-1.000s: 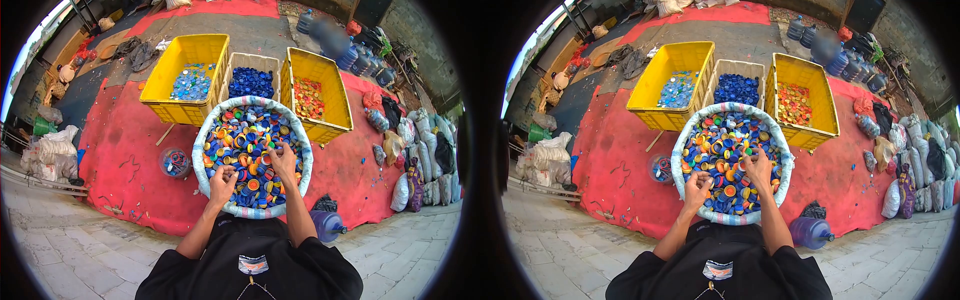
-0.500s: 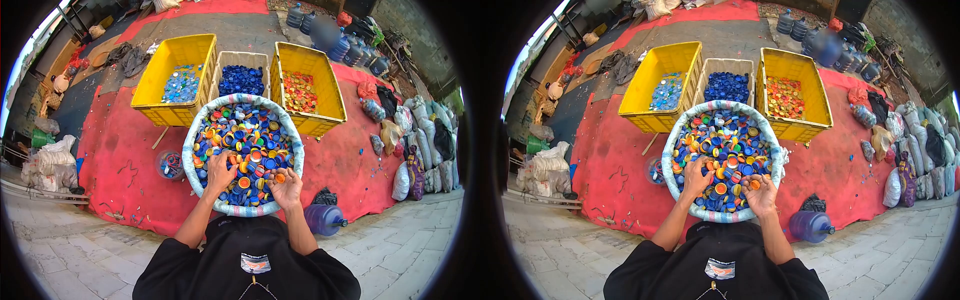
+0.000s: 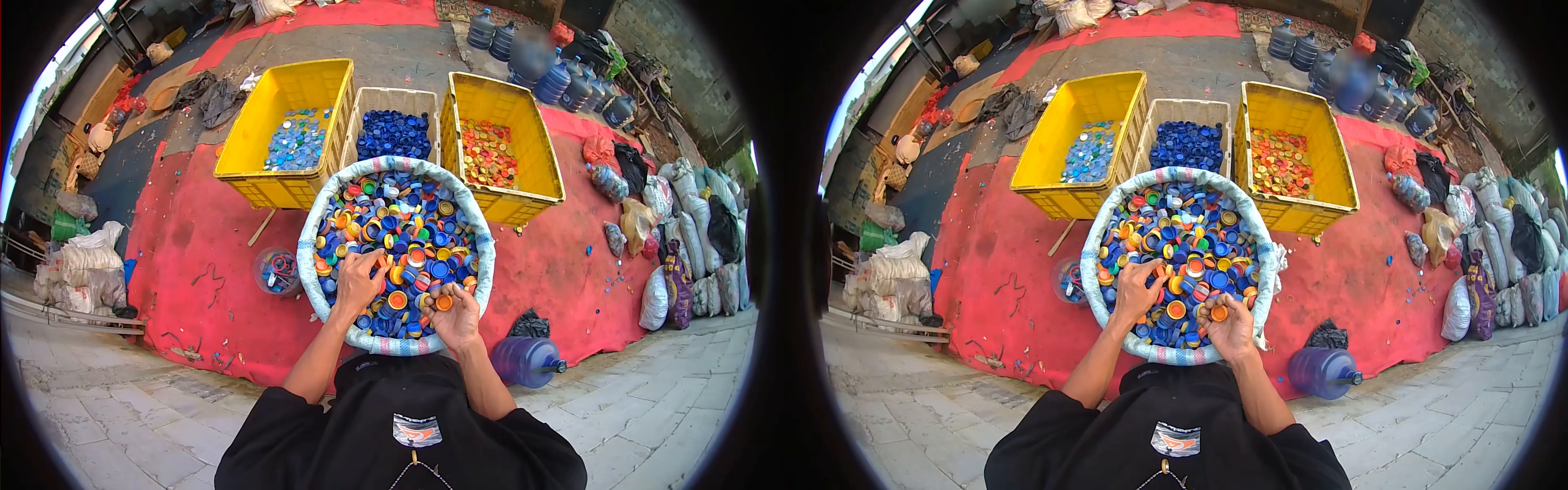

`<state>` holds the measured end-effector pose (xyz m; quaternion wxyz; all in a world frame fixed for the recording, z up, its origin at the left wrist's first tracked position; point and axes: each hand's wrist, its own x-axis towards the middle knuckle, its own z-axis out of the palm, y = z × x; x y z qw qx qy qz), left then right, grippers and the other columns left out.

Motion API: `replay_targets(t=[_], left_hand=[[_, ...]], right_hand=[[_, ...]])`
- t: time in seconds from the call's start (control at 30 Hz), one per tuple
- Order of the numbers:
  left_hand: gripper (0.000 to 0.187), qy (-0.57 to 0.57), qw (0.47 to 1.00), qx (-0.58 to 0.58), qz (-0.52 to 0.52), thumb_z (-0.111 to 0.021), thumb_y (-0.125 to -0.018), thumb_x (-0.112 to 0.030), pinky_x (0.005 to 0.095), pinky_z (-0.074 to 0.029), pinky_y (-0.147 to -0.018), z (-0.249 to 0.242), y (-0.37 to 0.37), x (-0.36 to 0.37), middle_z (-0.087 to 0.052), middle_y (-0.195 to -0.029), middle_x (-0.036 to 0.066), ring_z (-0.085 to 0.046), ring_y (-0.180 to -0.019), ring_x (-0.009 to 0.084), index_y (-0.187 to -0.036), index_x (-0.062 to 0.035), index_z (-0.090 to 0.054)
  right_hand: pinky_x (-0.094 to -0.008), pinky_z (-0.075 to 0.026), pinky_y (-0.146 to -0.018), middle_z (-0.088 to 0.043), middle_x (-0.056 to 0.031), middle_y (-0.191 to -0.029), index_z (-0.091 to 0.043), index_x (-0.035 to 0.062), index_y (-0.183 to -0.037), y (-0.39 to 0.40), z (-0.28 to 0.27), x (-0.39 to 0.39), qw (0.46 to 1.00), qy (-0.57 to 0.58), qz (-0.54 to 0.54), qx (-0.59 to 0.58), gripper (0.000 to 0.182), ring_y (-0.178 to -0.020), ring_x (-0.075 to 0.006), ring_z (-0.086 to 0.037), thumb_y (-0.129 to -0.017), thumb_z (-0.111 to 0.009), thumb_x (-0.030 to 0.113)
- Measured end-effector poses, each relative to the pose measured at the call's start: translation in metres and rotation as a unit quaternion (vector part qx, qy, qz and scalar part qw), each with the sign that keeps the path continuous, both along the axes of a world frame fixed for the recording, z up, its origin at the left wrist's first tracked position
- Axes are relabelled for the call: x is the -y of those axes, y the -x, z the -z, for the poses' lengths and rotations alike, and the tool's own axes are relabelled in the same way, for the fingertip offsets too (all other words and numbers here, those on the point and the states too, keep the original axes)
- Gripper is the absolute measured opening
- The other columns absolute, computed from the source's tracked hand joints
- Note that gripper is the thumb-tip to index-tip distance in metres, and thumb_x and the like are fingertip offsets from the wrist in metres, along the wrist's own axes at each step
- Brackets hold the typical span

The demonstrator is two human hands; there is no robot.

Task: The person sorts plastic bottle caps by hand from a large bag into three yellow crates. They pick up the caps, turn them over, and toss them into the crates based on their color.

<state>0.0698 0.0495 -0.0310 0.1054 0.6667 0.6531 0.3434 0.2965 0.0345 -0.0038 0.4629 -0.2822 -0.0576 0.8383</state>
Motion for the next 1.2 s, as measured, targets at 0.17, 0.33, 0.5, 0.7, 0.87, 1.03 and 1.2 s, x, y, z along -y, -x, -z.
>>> replay_targets(t=[0.17,0.33,0.5,0.7,0.87,1.03,1.2], left_hand=[[0.036,0.005,0.994,0.1,-0.043,-0.075,-0.077,-0.012,0.0365,-0.05,-0.086,0.002,0.002,-0.001,-0.069,-0.102,0.015,-0.065,-0.095,0.027,-0.11,0.0007,-0.066],[0.033,0.065,0.927,0.366,-0.056,-0.073,-0.082,-0.008,0.0301,-0.051,-0.088,-0.008,0.006,0.005,-0.067,-0.103,0.012,-0.065,-0.097,0.0198,-0.111,0.0016,-0.062],[0.02,0.09,0.561,0.822,-0.03,-0.061,-0.089,-0.014,0.0356,-0.053,-0.086,-0.022,0.016,0.018,-0.064,-0.095,0.01,-0.064,-0.091,0.0219,-0.103,-0.0003,-0.06],[0.013,0.126,0.489,0.859,-0.081,-0.059,-0.092,-0.015,0.0368,-0.054,-0.081,-0.006,0.022,0.033,-0.064,-0.092,0.009,-0.064,-0.087,0.0199,-0.098,-0.0037,-0.06],[0.01,0.114,0.546,0.826,-0.075,-0.063,-0.091,-0.014,0.035,-0.054,-0.079,-0.015,0.017,0.044,-0.063,-0.093,0.007,-0.063,-0.085,0.0172,-0.098,-0.0078,-0.059],[0.009,0.109,0.546,0.827,-0.081,-0.062,-0.093,-0.014,0.0334,-0.053,-0.074,-0.017,0.015,0.047,-0.061,-0.088,0.005,-0.062,-0.081,0.0157,-0.097,-0.0076,-0.059],[0.007,0.137,0.564,0.81,-0.081,-0.06,-0.094,-0.014,0.0312,-0.051,-0.067,-0.015,0.011,0.05,-0.06,-0.079,0.003,-0.06,-0.074,0.0146,-0.095,-0.0076,-0.058]], right_hand=[[-0.0381,-0.045,-0.077,-0.06,-0.0054,-0.085,-0.055,0.0134,-0.081,0.004,0.004,-0.002,1.0,0.004,-0.01,0.009,0.022,-0.085,-0.0231,-0.056,-0.091,-0.058,0.033],[-0.0371,-0.045,-0.073,-0.058,-0.0045,-0.079,-0.052,0.0134,-0.074,0.008,0.003,-0.005,1.0,-0.003,-0.002,0.025,0.027,-0.079,-0.0206,-0.055,-0.092,-0.058,0.033],[-0.0296,-0.041,-0.057,-0.052,-0.0004,-0.066,-0.049,0.0123,-0.069,0.011,0.001,-0.025,0.954,-0.123,-0.031,0.272,0.03,-0.061,-0.0118,-0.049,-0.088,-0.069,0.025],[-0.0326,-0.05,-0.062,-0.064,-0.009,-0.073,-0.058,-0.0003,-0.085,0.022,0.009,-0.039,0.687,-0.329,-0.068,0.645,0.027,-0.066,-0.0175,-0.061,-0.08,-0.076,0.02],[-0.0388,-0.051,-0.061,-0.064,-0.0137,-0.069,-0.06,0.0002,-0.088,0.027,0.0,-0.044,0.603,-0.332,-0.101,0.719,0.026,-0.063,-0.0288,-0.064,-0.081,-0.073,0.022],[-0.0469,-0.051,-0.062,-0.065,-0.0179,-0.072,-0.06,0.0007,-0.091,0.044,-0.006,-0.064,0.549,-0.315,-0.088,0.769,0.041,-0.068,-0.0373,-0.066,-0.08,-0.074,0.038],[-0.0479,-0.052,-0.064,-0.065,-0.0222,-0.086,-0.06,-0.0005,-0.092,0.057,0.005,-0.077,0.462,-0.374,-0.049,0.802,0.047,-0.075,-0.0405,-0.065,-0.077,-0.076,0.042]])
